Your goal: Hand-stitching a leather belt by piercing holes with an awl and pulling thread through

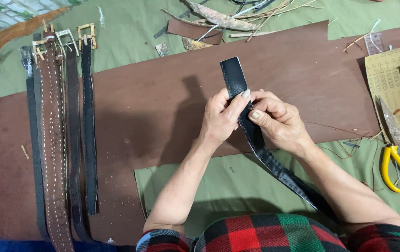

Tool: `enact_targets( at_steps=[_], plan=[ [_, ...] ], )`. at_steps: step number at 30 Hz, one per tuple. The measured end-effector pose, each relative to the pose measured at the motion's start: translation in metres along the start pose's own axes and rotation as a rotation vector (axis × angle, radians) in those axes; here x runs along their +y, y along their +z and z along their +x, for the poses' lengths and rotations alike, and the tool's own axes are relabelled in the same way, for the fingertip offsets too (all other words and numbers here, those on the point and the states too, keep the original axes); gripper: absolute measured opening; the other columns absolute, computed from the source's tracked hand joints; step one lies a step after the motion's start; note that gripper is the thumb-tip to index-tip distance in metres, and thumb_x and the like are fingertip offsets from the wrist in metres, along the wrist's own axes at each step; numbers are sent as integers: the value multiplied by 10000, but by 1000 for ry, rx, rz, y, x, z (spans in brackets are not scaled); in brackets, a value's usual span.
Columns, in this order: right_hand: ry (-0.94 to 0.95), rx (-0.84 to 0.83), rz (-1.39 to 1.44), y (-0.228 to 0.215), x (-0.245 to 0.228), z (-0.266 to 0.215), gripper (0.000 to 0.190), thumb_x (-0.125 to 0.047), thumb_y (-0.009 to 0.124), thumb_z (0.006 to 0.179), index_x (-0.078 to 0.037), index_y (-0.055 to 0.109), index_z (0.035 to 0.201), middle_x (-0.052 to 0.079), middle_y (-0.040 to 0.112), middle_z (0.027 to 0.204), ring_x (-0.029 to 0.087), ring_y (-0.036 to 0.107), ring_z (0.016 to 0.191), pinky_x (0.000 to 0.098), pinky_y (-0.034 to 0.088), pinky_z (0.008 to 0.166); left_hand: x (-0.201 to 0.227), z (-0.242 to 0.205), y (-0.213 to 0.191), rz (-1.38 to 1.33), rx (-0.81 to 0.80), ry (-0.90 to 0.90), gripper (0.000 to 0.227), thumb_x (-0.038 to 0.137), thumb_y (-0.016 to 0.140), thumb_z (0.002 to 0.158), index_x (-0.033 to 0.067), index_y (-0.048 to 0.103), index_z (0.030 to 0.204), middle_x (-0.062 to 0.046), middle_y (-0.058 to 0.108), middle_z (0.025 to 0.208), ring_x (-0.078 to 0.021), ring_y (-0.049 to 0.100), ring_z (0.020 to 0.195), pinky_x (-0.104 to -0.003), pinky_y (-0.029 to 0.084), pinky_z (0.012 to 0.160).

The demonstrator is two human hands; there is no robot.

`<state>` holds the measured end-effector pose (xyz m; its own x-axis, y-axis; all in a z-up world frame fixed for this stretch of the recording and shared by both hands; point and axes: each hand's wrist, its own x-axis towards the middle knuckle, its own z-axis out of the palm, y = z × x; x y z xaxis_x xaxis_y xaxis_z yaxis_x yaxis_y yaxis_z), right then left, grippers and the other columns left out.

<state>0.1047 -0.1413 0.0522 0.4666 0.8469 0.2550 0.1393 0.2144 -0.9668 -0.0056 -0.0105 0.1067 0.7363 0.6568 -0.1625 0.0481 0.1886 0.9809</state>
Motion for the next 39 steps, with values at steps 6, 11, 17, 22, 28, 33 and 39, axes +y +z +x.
enact_targets(
  at_steps=[6,11,17,22,28,33,39],
  plan=[
    [0,7,-5,1,-1,-3,172,-94,700,998,9,677,862,182,659,1163,217,602,1187,580,228,1241,-4,-2,-1,2,-1,1,299,246,730,933,45,654,725,-117,567,494,-108,562,408,-222,472,343],
    [5,52,43,5,-7,-1,216,-83,689,1004,5,664,809,176,662,1125,181,585,1159,556,225,1259,-7,-3,0,1,-4,9,304,252,734,931,47,650,723,-123,581,496,-107,572,409,-217,482,340],
    [-29,107,70,-3,-1,-1,192,-71,703,984,28,674,822,192,678,1134,201,633,1174,530,262,1273,-9,-3,12,18,9,170,272,220,696,972,14,682,795,-170,633,576,-147,629,500,-263,534,410],
    [-85,155,99,-6,0,0,186,-31,698,963,49,672,797,213,692,1065,236,671,1146,502,341,1257,-17,-2,26,-10,50,263,242,241,659,1029,22,754,990,-162,714,796,-127,665,749,-338,585,632],
    [-127,209,153,-9,6,1,186,-3,711,934,64,663,767,226,690,1021,241,680,1124,524,379,1239,-31,3,41,-28,91,485,213,146,613,1046,-29,715,979,-180,719,831,-208,711,728,-349,593,644],
    [-136,224,181,-7,10,-2,183,15,710,925,69,658,759,238,693,1019,254,684,1130,527,379,1240,-56,6,42,-53,106,548,206,109,593,1051,-54,694,975,-191,703,830,-210,691,734,-369,576,644],
    [-121,201,133,-8,11,-1,192,13,701,949,63,646,772,230,702,1055,240,659,1153,534,377,1235,-64,8,42,-92,194,562,221,116,595,1056,-45,698,947,-163,718,796,-165,686,721,-340,572,623]
  ],
)
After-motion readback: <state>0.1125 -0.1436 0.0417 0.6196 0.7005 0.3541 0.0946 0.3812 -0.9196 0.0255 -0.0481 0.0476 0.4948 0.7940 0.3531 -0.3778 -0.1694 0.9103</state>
